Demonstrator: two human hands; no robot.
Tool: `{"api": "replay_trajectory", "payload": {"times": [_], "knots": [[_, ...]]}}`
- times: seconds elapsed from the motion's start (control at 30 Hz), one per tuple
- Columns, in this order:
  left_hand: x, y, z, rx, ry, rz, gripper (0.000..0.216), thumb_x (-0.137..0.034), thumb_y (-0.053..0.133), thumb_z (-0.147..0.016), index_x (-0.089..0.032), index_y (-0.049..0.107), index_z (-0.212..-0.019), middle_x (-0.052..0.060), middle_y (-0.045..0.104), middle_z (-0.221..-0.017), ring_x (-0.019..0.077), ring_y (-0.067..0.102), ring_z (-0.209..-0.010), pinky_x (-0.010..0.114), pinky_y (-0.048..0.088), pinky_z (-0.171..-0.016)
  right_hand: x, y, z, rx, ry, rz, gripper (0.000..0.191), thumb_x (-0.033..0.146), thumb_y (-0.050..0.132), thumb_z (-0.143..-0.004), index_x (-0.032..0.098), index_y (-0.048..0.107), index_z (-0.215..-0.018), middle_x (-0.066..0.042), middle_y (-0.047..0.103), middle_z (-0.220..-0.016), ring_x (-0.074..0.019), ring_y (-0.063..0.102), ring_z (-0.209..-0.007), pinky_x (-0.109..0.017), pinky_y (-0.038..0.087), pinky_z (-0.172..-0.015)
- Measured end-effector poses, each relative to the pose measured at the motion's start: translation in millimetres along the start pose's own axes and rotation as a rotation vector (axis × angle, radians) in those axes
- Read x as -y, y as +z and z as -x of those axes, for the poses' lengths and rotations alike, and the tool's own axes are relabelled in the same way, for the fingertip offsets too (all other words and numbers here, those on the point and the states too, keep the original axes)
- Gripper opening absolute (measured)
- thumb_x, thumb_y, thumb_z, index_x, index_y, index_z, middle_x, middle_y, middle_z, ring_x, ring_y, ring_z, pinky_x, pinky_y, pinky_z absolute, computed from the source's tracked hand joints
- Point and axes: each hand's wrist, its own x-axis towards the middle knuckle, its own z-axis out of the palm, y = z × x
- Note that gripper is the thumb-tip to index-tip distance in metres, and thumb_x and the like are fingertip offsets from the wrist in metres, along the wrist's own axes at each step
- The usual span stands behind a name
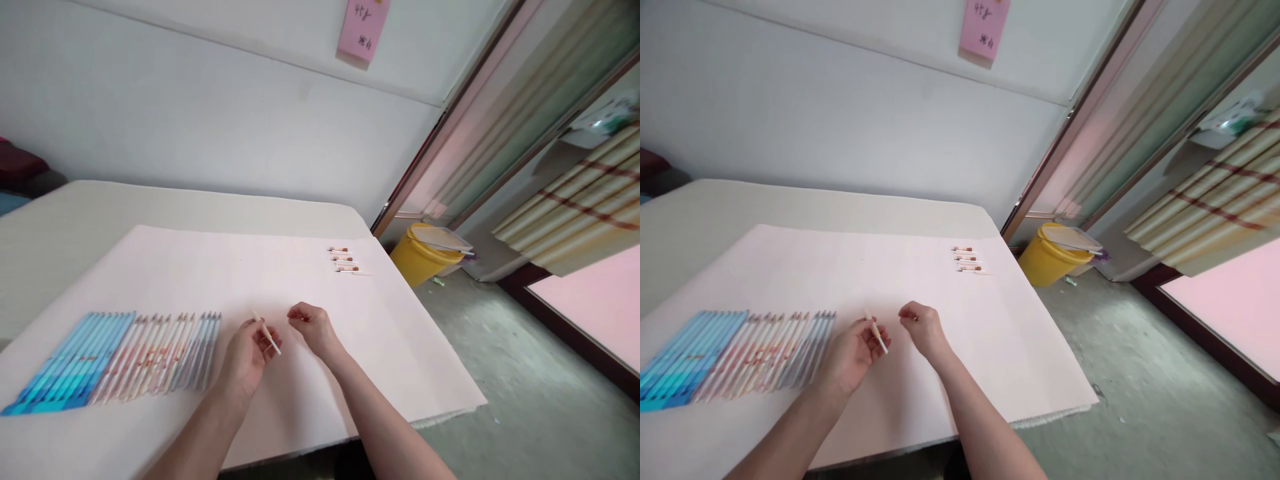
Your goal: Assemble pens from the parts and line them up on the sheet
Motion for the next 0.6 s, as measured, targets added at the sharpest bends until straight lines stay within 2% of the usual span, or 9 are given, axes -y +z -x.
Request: {"api": "replay_trajectory", "payload": {"times": [0.1,0.17,0.27,0.4,0.6], "knots": [[1,1,0,-0.039,-0.034,-0.013,0.008,-0.015,0.057,-0.071,-0.016,0.049,-0.072,0.000,0.054,-0.059,0.0095,0.052,-0.045,0.022,0.044,-0.043,3,1,2,0.000,0.039,-0.113,0.009,0.022,0.055,-0.069,0.020,0.062,-0.075,0.003,0.058,-0.066,-0.0122,0.053,-0.063,-0.023,0.041,-0.060],[2,2,1,-0.009,-0.044,-0.047,0.010,-0.014,0.057,-0.069,-0.016,0.047,-0.068,-0.002,0.050,-0.057,0.0053,0.042,-0.038,0.017,0.029,-0.034,4,3,3,-0.019,0.042,-0.149,0.011,0.022,0.057,-0.068,0.020,0.062,-0.077,0.003,0.059,-0.067,-0.0125,0.053,-0.064,-0.024,0.042,-0.062],[5,4,4,0.058,-0.050,-0.103,0.014,-0.015,0.060,-0.069,-0.015,0.046,-0.067,-0.004,0.045,-0.055,0.0016,0.031,-0.035,0.015,0.016,-0.032,5,6,5,-0.059,0.036,-0.176,0.012,0.022,0.058,-0.067,0.020,0.063,-0.078,0.003,0.059,-0.067,-0.0122,0.053,-0.063,-0.025,0.041,-0.062],[9,5,5,0.102,-0.080,-0.173,0.017,-0.024,0.065,-0.070,-0.014,0.051,-0.073,-0.006,0.042,-0.055,0.0003,0.026,-0.035,0.016,0.012,-0.033,7,9,7,-0.091,0.020,-0.150,0.012,0.019,0.056,-0.067,0.020,0.062,-0.078,0.003,0.060,-0.067,-0.0111,0.052,-0.061,-0.025,0.041,-0.064],[12,2,3,0.132,-0.053,-0.205,0.020,-0.024,0.065,-0.069,-0.015,0.047,-0.067,-0.006,0.041,-0.053,0.0002,0.025,-0.035,0.017,0.011,-0.034,16,18,12,-0.088,-0.028,-0.115,0.012,0.016,0.054,-0.069,0.020,0.062,-0.077,0.003,0.063,-0.068,-0.0119,0.056,-0.063,-0.026,0.042,-0.067]]}}
